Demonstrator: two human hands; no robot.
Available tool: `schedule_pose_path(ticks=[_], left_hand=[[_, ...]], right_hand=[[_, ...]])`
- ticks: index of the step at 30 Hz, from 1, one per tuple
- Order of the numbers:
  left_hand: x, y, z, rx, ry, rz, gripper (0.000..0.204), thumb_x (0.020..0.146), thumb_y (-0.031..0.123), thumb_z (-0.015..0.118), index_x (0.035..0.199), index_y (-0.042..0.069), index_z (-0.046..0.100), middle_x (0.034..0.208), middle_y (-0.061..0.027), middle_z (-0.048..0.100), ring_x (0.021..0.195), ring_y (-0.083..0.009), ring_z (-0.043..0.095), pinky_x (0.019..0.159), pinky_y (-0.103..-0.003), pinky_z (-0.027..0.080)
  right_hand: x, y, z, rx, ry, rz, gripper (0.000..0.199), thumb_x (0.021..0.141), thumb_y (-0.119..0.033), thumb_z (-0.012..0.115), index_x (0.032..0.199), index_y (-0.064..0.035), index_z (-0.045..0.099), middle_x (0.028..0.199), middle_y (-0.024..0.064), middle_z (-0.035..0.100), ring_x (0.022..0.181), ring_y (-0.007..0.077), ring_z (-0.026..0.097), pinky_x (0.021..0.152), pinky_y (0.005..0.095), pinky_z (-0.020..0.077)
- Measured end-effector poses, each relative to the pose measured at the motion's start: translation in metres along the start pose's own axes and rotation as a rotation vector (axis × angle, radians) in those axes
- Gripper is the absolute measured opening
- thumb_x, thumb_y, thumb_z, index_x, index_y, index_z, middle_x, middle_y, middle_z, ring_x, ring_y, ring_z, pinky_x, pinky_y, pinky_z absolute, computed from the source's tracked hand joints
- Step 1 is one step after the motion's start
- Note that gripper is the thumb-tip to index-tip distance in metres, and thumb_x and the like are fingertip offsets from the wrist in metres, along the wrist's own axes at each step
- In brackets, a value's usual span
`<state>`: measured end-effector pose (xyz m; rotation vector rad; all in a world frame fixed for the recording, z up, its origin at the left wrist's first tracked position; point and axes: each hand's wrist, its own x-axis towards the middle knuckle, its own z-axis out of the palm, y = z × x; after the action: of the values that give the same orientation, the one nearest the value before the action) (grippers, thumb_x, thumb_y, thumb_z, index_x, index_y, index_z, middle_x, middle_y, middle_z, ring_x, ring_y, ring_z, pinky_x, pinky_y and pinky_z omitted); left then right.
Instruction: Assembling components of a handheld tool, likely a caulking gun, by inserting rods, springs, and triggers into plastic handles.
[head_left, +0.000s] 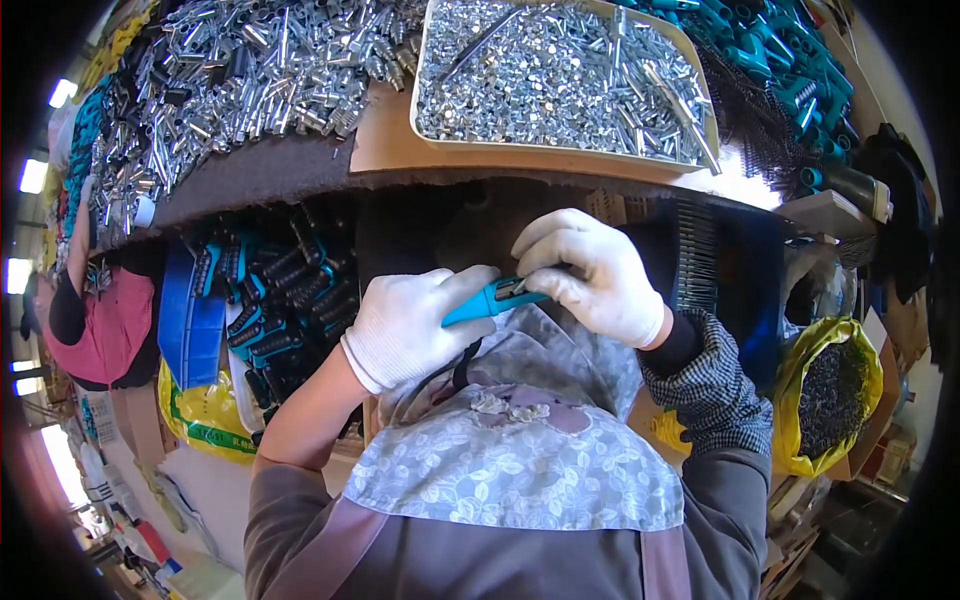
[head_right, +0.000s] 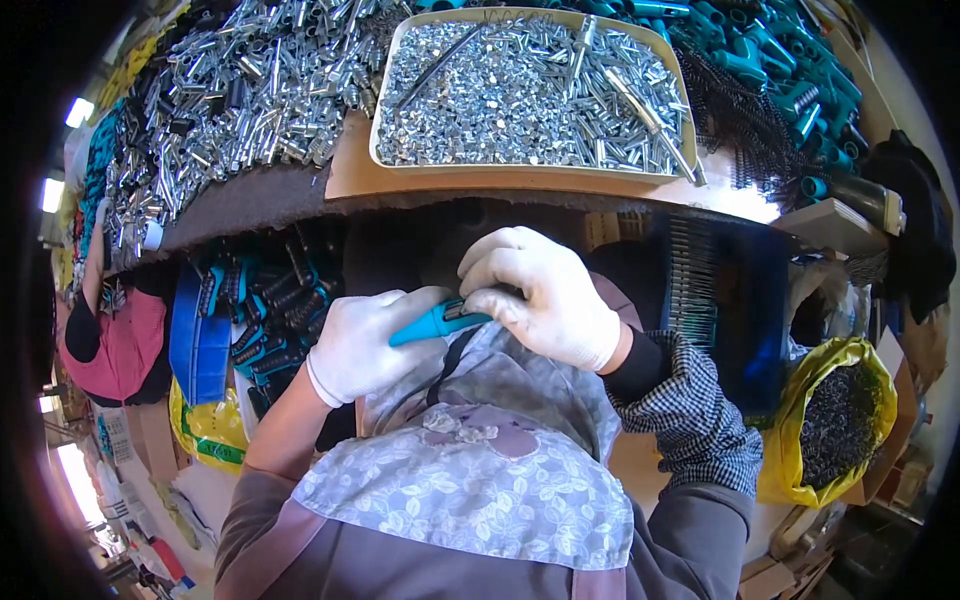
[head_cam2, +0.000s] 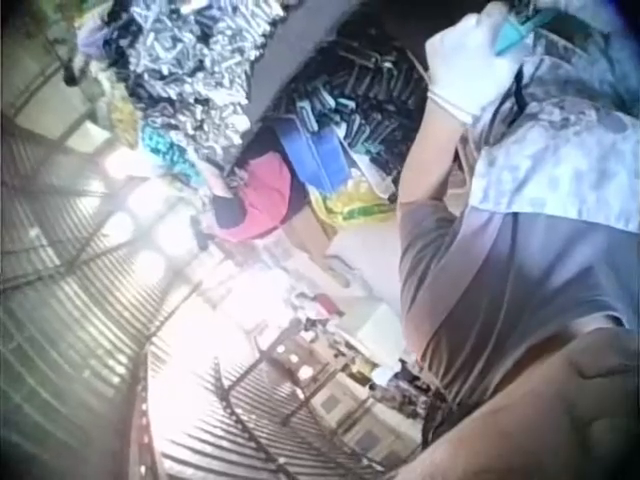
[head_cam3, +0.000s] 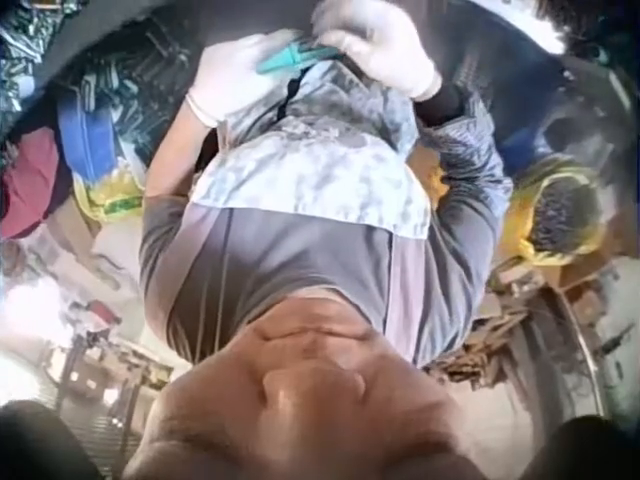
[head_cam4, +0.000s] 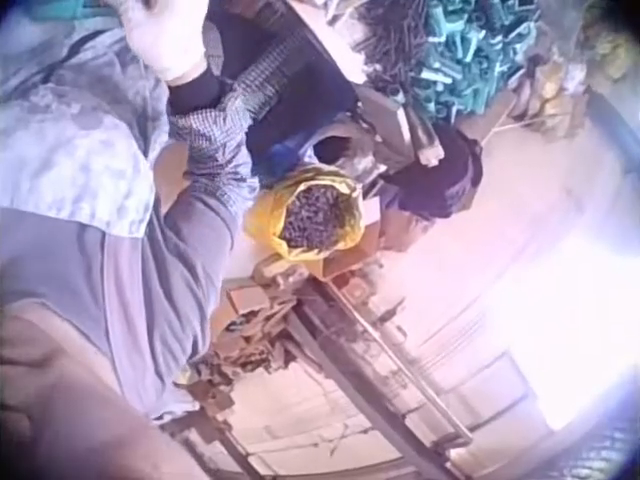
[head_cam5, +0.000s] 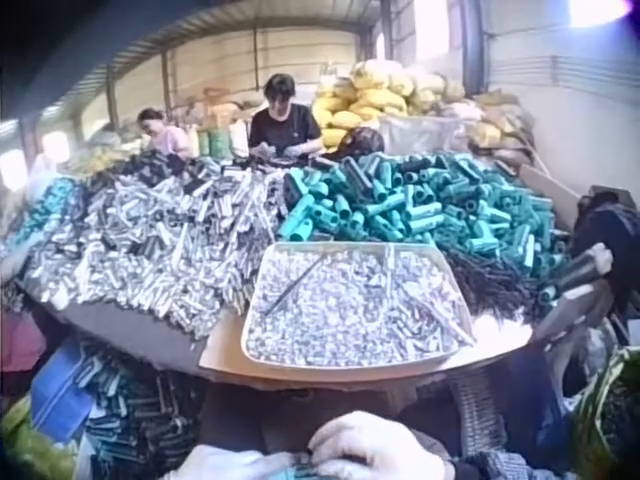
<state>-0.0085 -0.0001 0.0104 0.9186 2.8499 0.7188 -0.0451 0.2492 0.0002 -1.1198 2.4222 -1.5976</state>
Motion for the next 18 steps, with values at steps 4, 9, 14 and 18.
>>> schedule_pose_path(ticks=[4, 9, 14, 18], left_hand=[[-0.009, -0.001, -0.001, -0.063, 0.042, -0.018, 0.044, 0.08, 0.034, 0.078, 0.118, 0.016, 0.066, 0.079, -0.009, 0.069, 0.069, -0.0297, 0.07, 0.06, -0.04, 0.054], [-0.017, -0.003, -0.004, -0.071, 0.04, -0.094, 0.047, 0.076, 0.027, 0.08, 0.119, 0.013, 0.069, 0.087, -0.0127, 0.071, 0.077, -0.0327, 0.071, 0.066, -0.039, 0.056], [-0.019, -0.007, 0.0, -0.047, 0.113, -0.024, 0.045, 0.079, 0.034, 0.079, 0.119, 0.018, 0.067, 0.077, -0.0071, 0.068, 0.068, -0.0277, 0.07, 0.058, -0.038, 0.054], [-0.022, -0.007, -0.001, -0.049, 0.107, -0.03, 0.046, 0.079, 0.034, 0.079, 0.119, 0.018, 0.067, 0.077, -0.0065, 0.068, 0.067, -0.0271, 0.07, 0.058, -0.038, 0.054]], right_hand=[[-0.004, -0.011, -0.008, 0.173, 0.131, 0.151, 0.008, 0.087, -0.002, 0.067, 0.095, -0.0002, 0.067, 0.102, 0.012, 0.068, 0.092, 0.0248, 0.067, 0.084, 0.0331, 0.0539], [-0.027, -0.021, -0.005, 0.29, 0.12, 0.476, 0.013, 0.094, -0.01, 0.062, 0.1, 0.0015, 0.066, 0.103, 0.0114, 0.07, 0.089, 0.0177, 0.066, 0.083, 0.0302, 0.0533], [-0.027, -0.024, 0.0, 0.255, 0.042, 0.524, 0.017, 0.094, -0.014, 0.063, 0.102, 0.0004, 0.066, 0.099, 0.0106, 0.069, 0.087, 0.0183, 0.065, 0.083, 0.0301, 0.0523], [-0.027, -0.02, -0.001, 0.318, 0.045, 0.559, 0.016, 0.094, -0.013, 0.062, 0.101, -0.0002, 0.067, 0.097, 0.0101, 0.069, 0.086, 0.0182, 0.065, 0.081, 0.03, 0.0522]])
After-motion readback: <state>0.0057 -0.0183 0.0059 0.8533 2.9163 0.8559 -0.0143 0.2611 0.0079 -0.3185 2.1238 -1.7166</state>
